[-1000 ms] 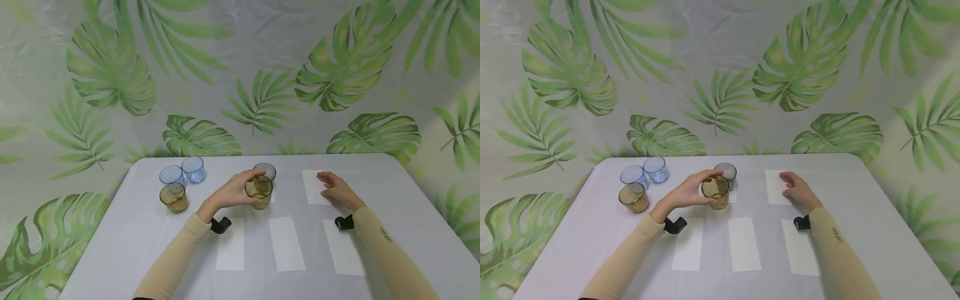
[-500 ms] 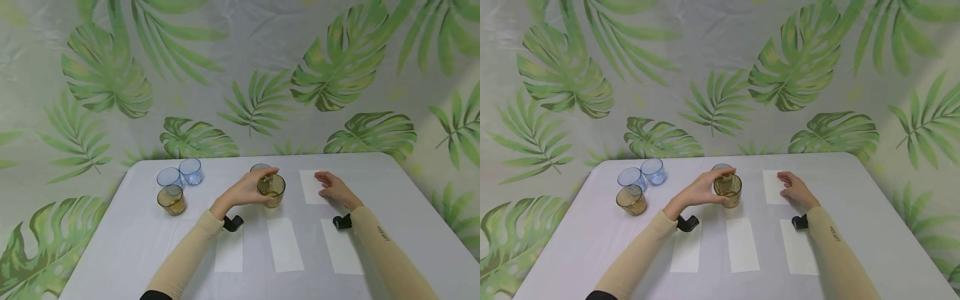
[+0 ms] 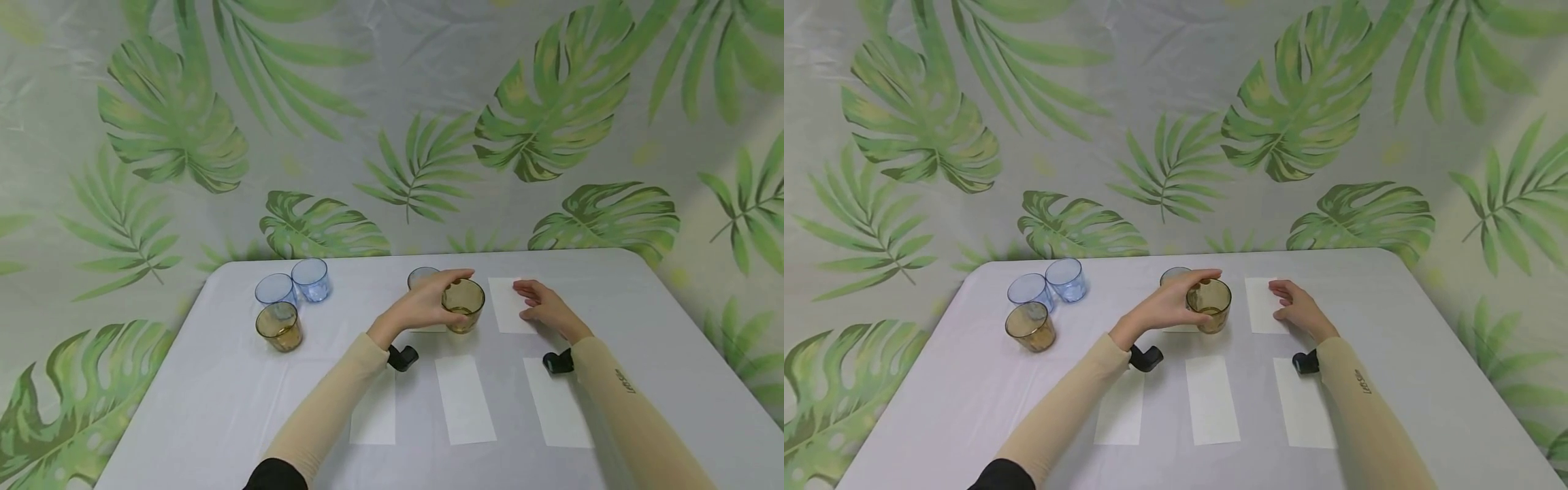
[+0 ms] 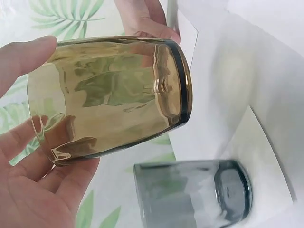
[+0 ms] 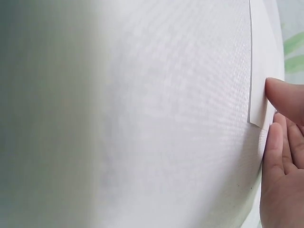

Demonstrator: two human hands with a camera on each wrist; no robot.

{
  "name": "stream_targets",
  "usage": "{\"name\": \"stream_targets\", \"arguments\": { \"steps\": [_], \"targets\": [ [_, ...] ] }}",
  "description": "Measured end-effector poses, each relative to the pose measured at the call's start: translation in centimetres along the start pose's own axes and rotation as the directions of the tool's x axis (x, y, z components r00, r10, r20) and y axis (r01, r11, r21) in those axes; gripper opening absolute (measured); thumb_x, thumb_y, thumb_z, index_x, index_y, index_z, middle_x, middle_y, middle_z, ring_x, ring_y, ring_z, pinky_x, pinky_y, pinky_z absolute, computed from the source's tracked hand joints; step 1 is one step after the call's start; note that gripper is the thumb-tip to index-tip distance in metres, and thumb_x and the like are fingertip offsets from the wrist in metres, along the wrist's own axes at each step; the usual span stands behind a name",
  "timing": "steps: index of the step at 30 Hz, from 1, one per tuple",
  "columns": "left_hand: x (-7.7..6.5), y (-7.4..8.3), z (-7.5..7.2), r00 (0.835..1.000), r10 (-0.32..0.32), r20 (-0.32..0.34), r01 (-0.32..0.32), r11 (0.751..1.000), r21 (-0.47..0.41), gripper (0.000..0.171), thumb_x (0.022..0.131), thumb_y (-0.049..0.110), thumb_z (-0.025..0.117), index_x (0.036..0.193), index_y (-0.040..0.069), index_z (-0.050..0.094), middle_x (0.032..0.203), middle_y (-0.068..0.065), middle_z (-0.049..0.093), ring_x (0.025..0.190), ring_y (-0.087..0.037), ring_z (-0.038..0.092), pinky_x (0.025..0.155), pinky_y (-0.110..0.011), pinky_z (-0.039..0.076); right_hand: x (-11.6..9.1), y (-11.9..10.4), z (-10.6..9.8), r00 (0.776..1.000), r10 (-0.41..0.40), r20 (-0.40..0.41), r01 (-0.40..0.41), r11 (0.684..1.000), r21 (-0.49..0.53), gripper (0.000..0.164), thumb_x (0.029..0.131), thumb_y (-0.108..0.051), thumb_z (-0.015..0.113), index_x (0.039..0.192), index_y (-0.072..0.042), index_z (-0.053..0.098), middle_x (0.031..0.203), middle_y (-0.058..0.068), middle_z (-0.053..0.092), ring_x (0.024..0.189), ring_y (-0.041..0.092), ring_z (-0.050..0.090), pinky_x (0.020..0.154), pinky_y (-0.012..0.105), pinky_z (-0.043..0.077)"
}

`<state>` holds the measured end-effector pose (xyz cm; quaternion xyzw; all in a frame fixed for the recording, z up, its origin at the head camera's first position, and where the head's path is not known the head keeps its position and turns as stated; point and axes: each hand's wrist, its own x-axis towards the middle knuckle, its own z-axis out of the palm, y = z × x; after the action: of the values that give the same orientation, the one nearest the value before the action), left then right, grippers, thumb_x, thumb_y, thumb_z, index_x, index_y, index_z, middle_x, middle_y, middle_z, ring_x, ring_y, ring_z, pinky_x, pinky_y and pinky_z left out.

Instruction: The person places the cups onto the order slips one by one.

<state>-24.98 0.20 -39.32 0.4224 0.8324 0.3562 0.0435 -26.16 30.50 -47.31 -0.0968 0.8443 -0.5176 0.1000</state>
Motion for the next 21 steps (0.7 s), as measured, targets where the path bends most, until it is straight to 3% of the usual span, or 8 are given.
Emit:
{"name": "stream_targets", "arguments": {
  "steps": [11, 21],
  "targets": [
    [2.9, -0.2, 1.3, 1.000, -0.004, 0.014, 0.004, 1.000, 0.031, 0.077, 0.082, 0.026, 0.076, 0.146, 0.008, 0.038, 0.144, -0.003, 0.044, 0.126, -0.016, 0.045, 0.102, -0.022, 0.036, 0.1, 0.0, 0.0, 0.999, 0.042, -0.007, -0.042, 0.999, -0.002, 0.068, 0.081, 0.017, 0.059, 0.141, 0.014, 0.027, 0.146, 0.034, 0.026, 0.136, 0.045, 0.024, 0.110, 0.052, 0.025],
    [4.8, -0.8, 2.3, 1.000, -0.025, 0.015, 0.024, 0.999, 0.029, 0.077, 0.081, 0.026, 0.078, 0.146, 0.009, 0.039, 0.145, -0.001, 0.044, 0.126, -0.015, 0.045, 0.102, -0.020, 0.036, 0.1, 0.3, 0.0, 1.000, 0.017, -0.002, -0.017, 1.000, 0.003, 0.068, 0.081, 0.017, 0.058, 0.141, 0.015, 0.026, 0.145, 0.034, 0.027, 0.136, 0.045, 0.024, 0.110, 0.053, 0.025]
  ]
}}
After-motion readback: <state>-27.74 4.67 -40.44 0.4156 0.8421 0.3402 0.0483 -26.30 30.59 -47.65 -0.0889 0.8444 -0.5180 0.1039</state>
